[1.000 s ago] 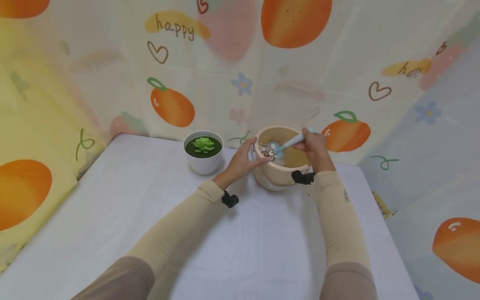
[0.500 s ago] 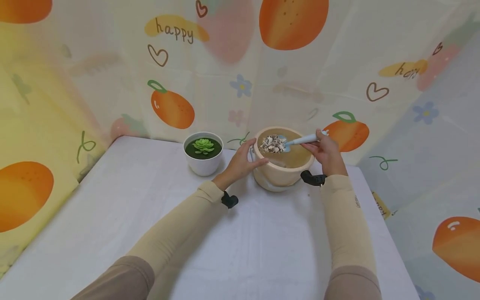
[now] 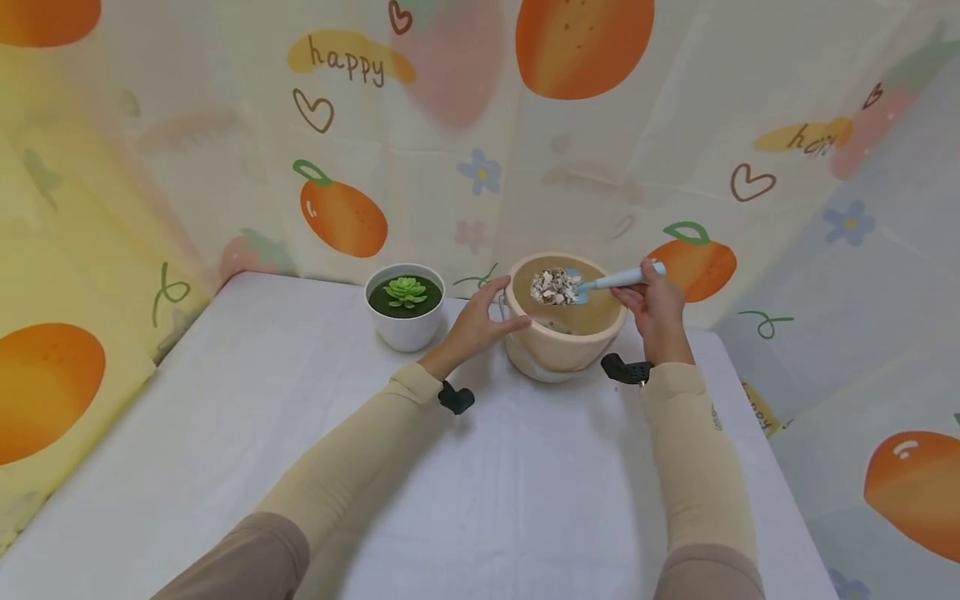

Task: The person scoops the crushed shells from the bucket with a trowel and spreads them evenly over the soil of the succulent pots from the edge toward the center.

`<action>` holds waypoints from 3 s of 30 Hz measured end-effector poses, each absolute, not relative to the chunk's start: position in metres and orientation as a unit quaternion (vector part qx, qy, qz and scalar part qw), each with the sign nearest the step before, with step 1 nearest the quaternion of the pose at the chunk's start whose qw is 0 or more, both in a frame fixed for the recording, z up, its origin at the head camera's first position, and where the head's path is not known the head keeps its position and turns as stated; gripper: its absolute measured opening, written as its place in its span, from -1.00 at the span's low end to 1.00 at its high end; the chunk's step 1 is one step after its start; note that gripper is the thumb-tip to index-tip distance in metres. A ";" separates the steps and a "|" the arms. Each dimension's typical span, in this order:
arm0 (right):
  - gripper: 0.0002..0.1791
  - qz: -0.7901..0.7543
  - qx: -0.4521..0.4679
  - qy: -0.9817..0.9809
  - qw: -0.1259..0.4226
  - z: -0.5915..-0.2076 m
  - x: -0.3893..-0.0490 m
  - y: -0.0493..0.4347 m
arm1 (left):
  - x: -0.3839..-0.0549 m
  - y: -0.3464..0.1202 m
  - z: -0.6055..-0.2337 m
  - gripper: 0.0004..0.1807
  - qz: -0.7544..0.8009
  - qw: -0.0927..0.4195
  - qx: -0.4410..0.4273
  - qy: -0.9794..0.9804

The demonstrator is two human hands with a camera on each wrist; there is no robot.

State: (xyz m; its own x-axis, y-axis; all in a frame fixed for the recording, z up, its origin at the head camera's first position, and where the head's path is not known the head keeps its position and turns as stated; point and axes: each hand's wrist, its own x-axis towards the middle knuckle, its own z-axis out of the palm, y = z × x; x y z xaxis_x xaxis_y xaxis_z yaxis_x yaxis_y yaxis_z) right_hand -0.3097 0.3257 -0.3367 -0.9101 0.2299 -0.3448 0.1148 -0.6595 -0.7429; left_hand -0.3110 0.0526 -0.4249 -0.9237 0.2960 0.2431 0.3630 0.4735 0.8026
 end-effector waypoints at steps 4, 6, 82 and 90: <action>-0.81 0.889 -0.205 -0.404 0.062 -0.340 -0.308 0.324 | -0.311 0.050 -0.424 -0.04 -0.490 0.030 -0.196 -0.849; -0.83 0.891 -0.204 -0.400 0.071 -0.341 -0.306 0.324 | -0.311 0.049 -0.423 -0.04 -0.493 0.025 -0.198 -0.847; -0.82 0.909 -0.149 -0.380 0.083 -0.323 -0.314 0.256 | -0.303 -0.025 -0.399 -0.08 -0.486 0.055 -0.166 -0.857; -0.77 0.905 -0.150 -0.393 0.068 -0.325 -0.319 0.241 | -0.301 -0.045 -0.397 -0.05 -0.482 0.063 -0.162 -0.859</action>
State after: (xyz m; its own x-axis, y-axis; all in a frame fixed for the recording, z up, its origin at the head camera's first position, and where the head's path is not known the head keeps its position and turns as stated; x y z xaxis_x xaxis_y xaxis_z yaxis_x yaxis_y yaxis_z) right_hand -0.3191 0.2410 -0.3246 -0.9458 0.2414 -0.2172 -0.0062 -0.6820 -0.7313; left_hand -0.3013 -0.0446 -0.3970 -0.9394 0.2179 0.2648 0.3395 0.4823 0.8076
